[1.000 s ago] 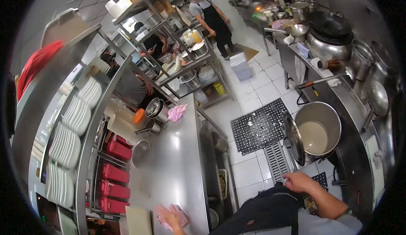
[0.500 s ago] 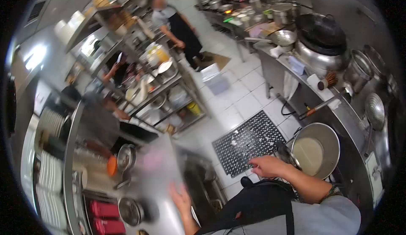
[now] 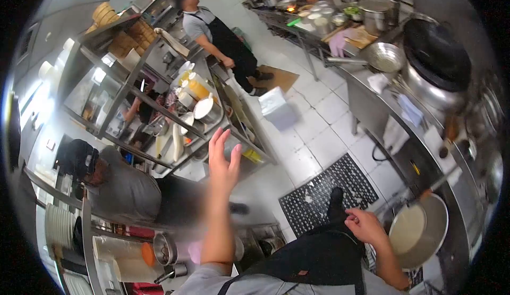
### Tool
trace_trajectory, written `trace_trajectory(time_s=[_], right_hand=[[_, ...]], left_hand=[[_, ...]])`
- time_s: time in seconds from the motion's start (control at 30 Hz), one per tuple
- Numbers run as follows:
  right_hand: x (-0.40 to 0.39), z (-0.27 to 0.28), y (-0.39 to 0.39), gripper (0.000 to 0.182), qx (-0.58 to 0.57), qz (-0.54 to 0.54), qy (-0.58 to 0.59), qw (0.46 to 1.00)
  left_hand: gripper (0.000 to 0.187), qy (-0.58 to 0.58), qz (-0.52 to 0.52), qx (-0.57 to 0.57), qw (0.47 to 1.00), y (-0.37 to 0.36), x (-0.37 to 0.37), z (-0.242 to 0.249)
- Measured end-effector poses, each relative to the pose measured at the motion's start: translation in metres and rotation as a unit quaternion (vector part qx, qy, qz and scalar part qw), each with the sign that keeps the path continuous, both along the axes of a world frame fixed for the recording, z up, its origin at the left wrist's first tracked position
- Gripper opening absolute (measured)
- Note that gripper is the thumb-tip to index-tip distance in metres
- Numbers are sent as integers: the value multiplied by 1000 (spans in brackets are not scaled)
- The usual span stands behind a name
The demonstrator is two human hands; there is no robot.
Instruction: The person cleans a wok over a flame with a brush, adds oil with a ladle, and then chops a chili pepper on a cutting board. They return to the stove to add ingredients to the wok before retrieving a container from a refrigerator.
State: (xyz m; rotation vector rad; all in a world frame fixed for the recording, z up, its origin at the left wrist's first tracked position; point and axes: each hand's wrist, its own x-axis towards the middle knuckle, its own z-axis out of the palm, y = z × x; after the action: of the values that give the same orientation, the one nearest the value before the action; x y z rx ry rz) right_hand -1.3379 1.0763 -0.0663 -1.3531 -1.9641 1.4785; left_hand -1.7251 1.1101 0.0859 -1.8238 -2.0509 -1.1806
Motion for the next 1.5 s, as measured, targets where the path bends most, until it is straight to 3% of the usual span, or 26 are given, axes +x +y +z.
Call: trace_trajectory(time_s=[0.23, 0.33, 0.47, 0.53, 0.6, 0.63, 0.73, 0.8, 0.87, 0.93, 1.0, 1.1, 1.13, 1.2, 1.23, 1.33, 1.37, 1.5], right_hand=[[-69, -5, 154, 32, -49, 8, 62, 997], [-92, 6, 215, 32, 1, 37, 8, 999], [-122, 9, 271, 31, -46, 9, 34, 998], [-140, 9, 293, 32, -37, 14, 21, 999], [-159, 6, 313, 32, -27, 14, 5, 1000], [-168, 2, 322, 32, -27, -2, 11, 1000], [-199, -14, 356, 31, -33, -24, 8, 999], [-220, -28, 379, 31, -34, -49, -3, 998], [-237, -55, 403, 31, -23, -71, -13, 997], [-264, -33, 435, 28, -57, -58, -61, 995], [-287, -33, 457, 28, -88, -70, -100, 989], [-318, -30, 497, 28, -99, -93, -163, 977], [-332, -29, 510, 28, -110, -85, -172, 975], [-352, -30, 534, 27, -128, -66, -191, 971], [-353, -38, 548, 25, -35, 24, -267, 963], [-381, -41, 583, 24, -68, 13, -201, 977], [-399, -25, 597, 23, -51, 57, -253, 964], [-413, -40, 626, 22, -6, 87, -257, 963]], left_hand=[[42, 0, 70, -8, 997, 135, -99, 7], [41, 39, 138, 22, 989, 165, -157, 14], [39, -56, 200, 71, 976, 201, -242, 30], [39, -82, 183, 133, 971, 227, -316, 34], [36, -198, 185, 233, 934, 262, -359, 58], [35, -126, 228, 244, 934, 278, -408, 60], [38, -209, 295, 293, 885, 329, -521, 68], [41, -251, 360, 286, 852, 350, -641, 42], [44, -265, 452, 106, 845, 343, -782, -5], [44, -181, 606, 103, 768, 323, -777, -20], [42, -177, 679, -12, 712, 268, -880, -95], [38, -111, 713, -175, 670, 193, -909, -146], [37, -179, 708, -145, 668, 170, -918, -159], [51, -419, 658, 25, 625, 142, -906, -171], [51, -443, 651, 59, 614, 143, -890, -168], [49, -501, 612, 142, 595, 153, -866, -171], [48, -518, 592, 154, 598, 149, -870, -181], [32, -574, 504, 188, 617, 137, -892, -201]])
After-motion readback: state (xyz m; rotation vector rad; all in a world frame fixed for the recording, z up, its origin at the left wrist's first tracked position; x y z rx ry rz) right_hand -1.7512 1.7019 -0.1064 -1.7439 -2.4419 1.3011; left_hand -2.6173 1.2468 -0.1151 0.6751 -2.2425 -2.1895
